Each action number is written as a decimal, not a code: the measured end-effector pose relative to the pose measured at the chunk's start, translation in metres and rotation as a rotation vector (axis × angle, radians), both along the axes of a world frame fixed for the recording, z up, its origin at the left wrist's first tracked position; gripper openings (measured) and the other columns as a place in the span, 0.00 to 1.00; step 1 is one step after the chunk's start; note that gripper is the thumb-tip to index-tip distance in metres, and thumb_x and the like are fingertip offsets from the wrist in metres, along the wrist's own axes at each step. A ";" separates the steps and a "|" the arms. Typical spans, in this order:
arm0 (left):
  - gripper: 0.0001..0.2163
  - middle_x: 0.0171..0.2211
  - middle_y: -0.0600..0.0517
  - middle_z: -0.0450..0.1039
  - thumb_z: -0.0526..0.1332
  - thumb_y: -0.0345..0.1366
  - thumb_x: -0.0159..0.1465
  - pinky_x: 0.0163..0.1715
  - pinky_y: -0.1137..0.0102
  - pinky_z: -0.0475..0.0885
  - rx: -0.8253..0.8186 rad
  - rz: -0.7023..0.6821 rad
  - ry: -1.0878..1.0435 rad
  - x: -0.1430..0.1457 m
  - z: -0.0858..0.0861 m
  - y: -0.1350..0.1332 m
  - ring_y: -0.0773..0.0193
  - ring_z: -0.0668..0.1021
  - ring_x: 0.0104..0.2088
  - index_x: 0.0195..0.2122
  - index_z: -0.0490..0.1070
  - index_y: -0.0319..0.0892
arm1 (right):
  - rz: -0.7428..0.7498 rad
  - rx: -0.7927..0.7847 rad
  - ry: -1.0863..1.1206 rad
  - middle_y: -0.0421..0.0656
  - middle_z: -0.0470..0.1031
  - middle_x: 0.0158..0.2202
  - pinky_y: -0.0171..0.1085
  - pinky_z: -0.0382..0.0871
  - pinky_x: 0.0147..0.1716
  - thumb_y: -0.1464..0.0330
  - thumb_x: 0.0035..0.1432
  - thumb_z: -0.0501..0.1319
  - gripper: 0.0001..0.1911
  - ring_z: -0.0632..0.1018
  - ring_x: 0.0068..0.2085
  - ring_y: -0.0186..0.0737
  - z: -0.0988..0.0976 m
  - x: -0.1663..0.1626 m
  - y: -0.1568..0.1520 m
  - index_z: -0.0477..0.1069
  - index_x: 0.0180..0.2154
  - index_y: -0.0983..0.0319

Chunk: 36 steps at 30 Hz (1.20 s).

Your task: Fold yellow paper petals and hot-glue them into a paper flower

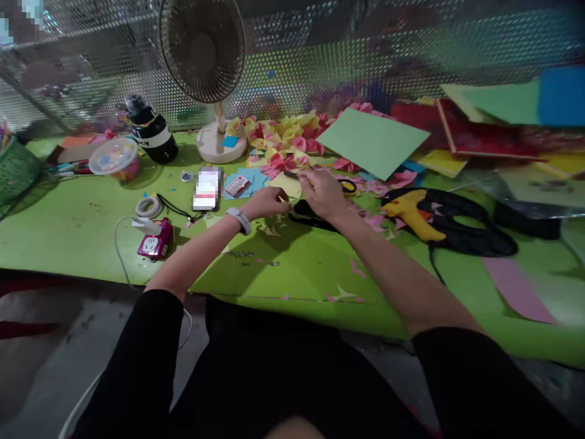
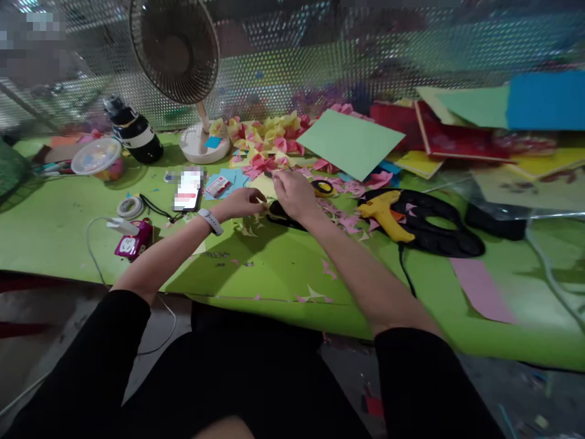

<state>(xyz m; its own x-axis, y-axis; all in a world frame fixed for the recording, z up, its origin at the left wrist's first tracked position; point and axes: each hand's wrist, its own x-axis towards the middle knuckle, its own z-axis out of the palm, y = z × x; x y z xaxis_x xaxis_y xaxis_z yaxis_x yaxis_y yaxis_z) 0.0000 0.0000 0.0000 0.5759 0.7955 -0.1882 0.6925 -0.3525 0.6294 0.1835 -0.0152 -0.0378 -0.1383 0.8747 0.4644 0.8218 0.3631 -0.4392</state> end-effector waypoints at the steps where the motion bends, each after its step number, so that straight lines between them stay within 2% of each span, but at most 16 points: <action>1: 0.18 0.38 0.42 0.79 0.62 0.36 0.58 0.39 0.66 0.72 -0.055 0.006 -0.031 0.003 -0.002 -0.001 0.61 0.78 0.34 0.47 0.75 0.32 | 0.004 -0.001 -0.005 0.53 0.80 0.41 0.50 0.67 0.43 0.61 0.69 0.44 0.22 0.76 0.42 0.52 0.001 0.000 0.000 0.75 0.44 0.62; 5: 0.16 0.34 0.44 0.79 0.62 0.28 0.57 0.35 0.69 0.71 -0.190 0.039 -0.126 0.014 -0.010 -0.002 0.65 0.77 0.30 0.47 0.75 0.32 | 0.033 -0.036 -0.056 0.50 0.78 0.33 0.44 0.65 0.36 0.61 0.69 0.45 0.21 0.75 0.34 0.47 0.006 -0.002 -0.004 0.74 0.35 0.62; 10: 0.13 0.32 0.46 0.78 0.66 0.27 0.55 0.33 0.69 0.70 -0.181 0.076 -0.067 0.014 -0.011 -0.002 0.65 0.76 0.28 0.43 0.76 0.33 | 0.051 -0.123 -0.108 0.47 0.75 0.27 0.42 0.62 0.31 0.57 0.68 0.48 0.23 0.72 0.29 0.44 0.015 0.000 -0.008 0.70 0.27 0.60; 12: 0.13 0.31 0.46 0.78 0.66 0.27 0.56 0.33 0.69 0.70 -0.142 0.082 -0.059 0.008 -0.007 0.000 0.66 0.76 0.28 0.43 0.76 0.32 | 0.050 -0.072 -0.080 0.48 0.77 0.31 0.43 0.64 0.35 0.58 0.68 0.48 0.22 0.74 0.33 0.46 0.020 0.001 -0.009 0.73 0.31 0.60; 15: 0.11 0.28 0.47 0.77 0.65 0.27 0.58 0.32 0.70 0.70 -0.067 0.113 -0.095 -0.012 0.002 0.004 0.67 0.76 0.26 0.42 0.76 0.33 | 0.052 0.029 0.004 0.51 0.80 0.39 0.47 0.66 0.43 0.60 0.68 0.49 0.19 0.76 0.41 0.50 0.029 0.000 -0.015 0.76 0.41 0.61; 19: 0.11 0.30 0.48 0.78 0.63 0.30 0.62 0.30 0.73 0.71 -0.069 0.095 -0.327 -0.045 0.018 -0.002 0.70 0.76 0.27 0.45 0.75 0.35 | 0.152 0.043 0.077 0.52 0.80 0.44 0.50 0.69 0.46 0.62 0.65 0.53 0.17 0.77 0.46 0.52 0.040 -0.008 -0.028 0.77 0.46 0.61; 23: 0.12 0.33 0.48 0.78 0.64 0.34 0.63 0.31 0.74 0.73 -0.096 0.106 -0.504 -0.068 0.027 -0.020 0.70 0.78 0.31 0.47 0.74 0.36 | 0.311 -0.178 0.239 0.48 0.81 0.42 0.45 0.73 0.41 0.64 0.60 0.57 0.19 0.79 0.40 0.46 0.050 -0.017 -0.044 0.76 0.50 0.61; 27: 0.13 0.36 0.48 0.78 0.64 0.35 0.63 0.35 0.73 0.76 -0.192 0.148 -0.625 -0.076 0.024 -0.037 0.69 0.80 0.35 0.48 0.73 0.37 | 0.388 -0.414 0.409 0.46 0.79 0.37 0.39 0.71 0.32 0.63 0.58 0.61 0.22 0.78 0.34 0.41 0.052 -0.027 -0.057 0.73 0.54 0.60; 31: 0.17 0.36 0.49 0.77 0.65 0.36 0.63 0.36 0.72 0.77 -0.280 0.212 -0.757 -0.075 0.015 -0.049 0.67 0.81 0.37 0.52 0.71 0.38 | 0.405 -0.495 0.536 0.39 0.72 0.29 0.34 0.65 0.26 0.61 0.59 0.62 0.22 0.70 0.27 0.34 0.050 -0.036 -0.066 0.72 0.54 0.60; 36: 0.20 0.38 0.48 0.79 0.68 0.36 0.60 0.35 0.72 0.75 -0.385 0.252 -0.885 -0.072 0.005 -0.064 0.66 0.81 0.37 0.53 0.70 0.39 | 0.378 -0.539 0.584 0.39 0.72 0.29 0.35 0.65 0.25 0.59 0.59 0.63 0.23 0.70 0.27 0.34 0.051 -0.041 -0.075 0.71 0.55 0.60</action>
<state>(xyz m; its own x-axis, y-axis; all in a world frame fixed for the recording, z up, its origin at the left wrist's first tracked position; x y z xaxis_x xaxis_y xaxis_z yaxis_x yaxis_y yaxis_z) -0.0723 -0.0636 0.0049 0.4560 0.8889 -0.0442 -0.0543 0.0774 0.9955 0.1430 -0.0906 0.0129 -0.3328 0.9388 0.0886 0.2789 0.1878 -0.9418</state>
